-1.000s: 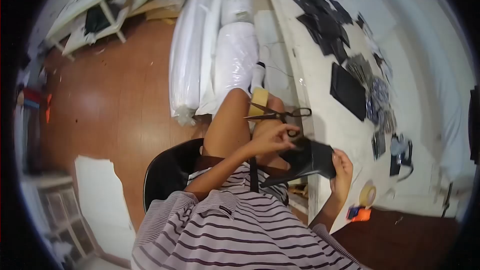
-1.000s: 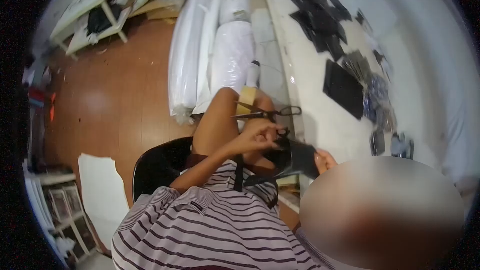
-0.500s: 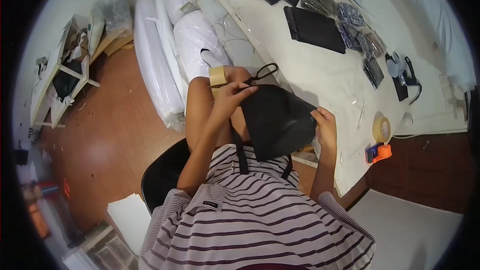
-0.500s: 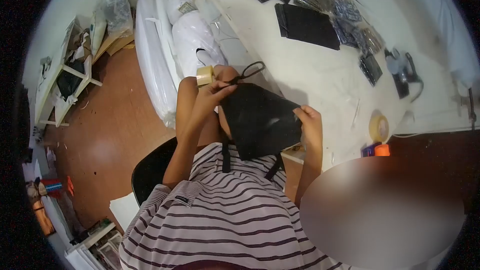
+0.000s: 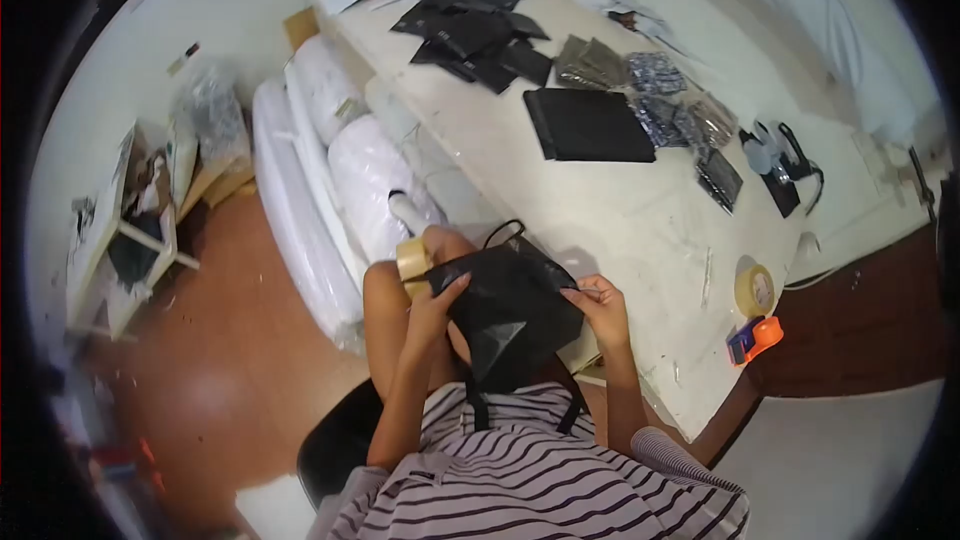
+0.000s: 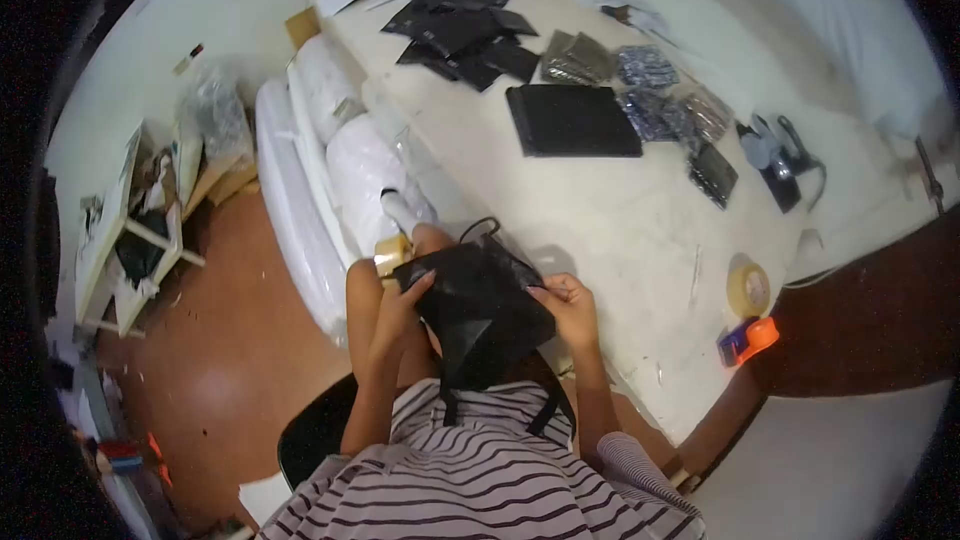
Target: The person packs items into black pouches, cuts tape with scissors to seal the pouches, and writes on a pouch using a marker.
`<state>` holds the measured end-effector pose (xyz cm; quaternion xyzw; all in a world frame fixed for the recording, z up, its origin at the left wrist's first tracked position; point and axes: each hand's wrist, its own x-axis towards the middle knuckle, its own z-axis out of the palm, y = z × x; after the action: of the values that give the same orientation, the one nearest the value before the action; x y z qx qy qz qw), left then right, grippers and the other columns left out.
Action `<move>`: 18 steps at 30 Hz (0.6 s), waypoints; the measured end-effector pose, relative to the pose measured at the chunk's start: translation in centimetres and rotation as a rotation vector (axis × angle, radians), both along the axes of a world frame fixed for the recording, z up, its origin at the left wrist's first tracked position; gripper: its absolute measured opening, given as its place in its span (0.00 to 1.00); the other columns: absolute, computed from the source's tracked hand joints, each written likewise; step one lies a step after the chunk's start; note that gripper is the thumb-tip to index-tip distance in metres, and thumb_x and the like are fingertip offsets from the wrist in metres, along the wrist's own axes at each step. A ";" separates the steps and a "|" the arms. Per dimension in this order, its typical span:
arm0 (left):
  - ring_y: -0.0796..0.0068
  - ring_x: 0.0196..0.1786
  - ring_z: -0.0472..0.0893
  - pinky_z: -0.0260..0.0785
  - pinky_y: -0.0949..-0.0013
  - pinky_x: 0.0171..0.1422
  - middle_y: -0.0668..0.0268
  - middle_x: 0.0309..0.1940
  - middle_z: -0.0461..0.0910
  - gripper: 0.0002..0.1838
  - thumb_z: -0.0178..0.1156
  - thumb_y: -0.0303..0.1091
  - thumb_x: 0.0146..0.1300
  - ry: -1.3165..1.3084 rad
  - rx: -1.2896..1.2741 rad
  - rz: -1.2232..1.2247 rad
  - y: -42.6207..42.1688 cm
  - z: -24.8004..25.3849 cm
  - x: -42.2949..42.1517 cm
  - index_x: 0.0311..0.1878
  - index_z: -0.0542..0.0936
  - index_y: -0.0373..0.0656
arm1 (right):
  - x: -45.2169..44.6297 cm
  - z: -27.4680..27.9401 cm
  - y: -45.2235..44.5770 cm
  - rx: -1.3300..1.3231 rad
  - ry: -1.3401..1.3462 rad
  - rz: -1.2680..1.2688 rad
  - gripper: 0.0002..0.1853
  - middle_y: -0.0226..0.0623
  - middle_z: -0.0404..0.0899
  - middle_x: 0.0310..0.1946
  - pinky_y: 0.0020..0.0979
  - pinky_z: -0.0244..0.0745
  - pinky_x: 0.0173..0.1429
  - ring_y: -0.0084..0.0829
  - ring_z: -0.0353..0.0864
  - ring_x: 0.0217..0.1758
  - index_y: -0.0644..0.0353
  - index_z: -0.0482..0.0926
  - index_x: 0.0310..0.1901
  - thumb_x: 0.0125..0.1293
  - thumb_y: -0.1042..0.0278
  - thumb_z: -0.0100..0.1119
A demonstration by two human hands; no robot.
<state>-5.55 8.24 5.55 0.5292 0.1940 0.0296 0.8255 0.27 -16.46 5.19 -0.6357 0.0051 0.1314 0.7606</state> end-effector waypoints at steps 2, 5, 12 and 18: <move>0.80 0.43 0.76 0.65 0.78 0.51 0.69 0.37 0.80 0.14 0.62 0.35 0.62 0.004 0.041 0.003 -0.4 1.2 0.3 0.46 0.80 0.35 | 0.5 -0.4 -0.3 -0.033 -0.089 -0.041 0.04 0.31 0.82 0.27 0.18 0.71 0.36 0.15 0.77 0.30 0.68 0.80 0.37 0.61 0.78 0.61; 0.78 0.47 0.75 0.65 0.77 0.54 0.66 0.43 0.78 0.19 0.61 0.35 0.63 0.050 0.026 0.076 -1.0 1.1 0.7 0.53 0.75 0.33 | 0.8 0.3 -0.7 -0.236 -0.174 -0.133 0.04 0.33 0.83 0.30 0.17 0.71 0.38 0.15 0.77 0.31 0.68 0.81 0.36 0.62 0.77 0.60; 0.61 0.63 0.69 0.59 0.65 0.66 0.54 0.59 0.70 0.23 0.55 0.27 0.65 -0.281 0.772 0.120 -4.8 4.6 1.0 0.62 0.66 0.33 | -0.1 7.5 -0.5 -0.619 -0.573 -0.362 0.10 0.34 0.83 0.30 0.19 0.74 0.38 0.16 0.79 0.31 0.69 0.81 0.45 0.66 0.77 0.54; 0.54 0.71 0.59 0.47 0.55 0.73 0.50 0.66 0.61 0.29 0.55 0.35 0.65 -0.356 0.719 -0.178 -12.3 2.8 2.6 0.67 0.61 0.37 | 0.6 5.9 0.6 -0.479 -0.440 -0.326 0.14 0.48 0.81 0.43 0.30 0.75 0.50 0.32 0.81 0.46 0.69 0.75 0.53 0.68 0.73 0.52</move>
<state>-2.91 -4.05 8.32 0.7851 -0.0213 0.1151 0.6082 0.85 -15.90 11.09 -0.7996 -0.0267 -0.1364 0.5842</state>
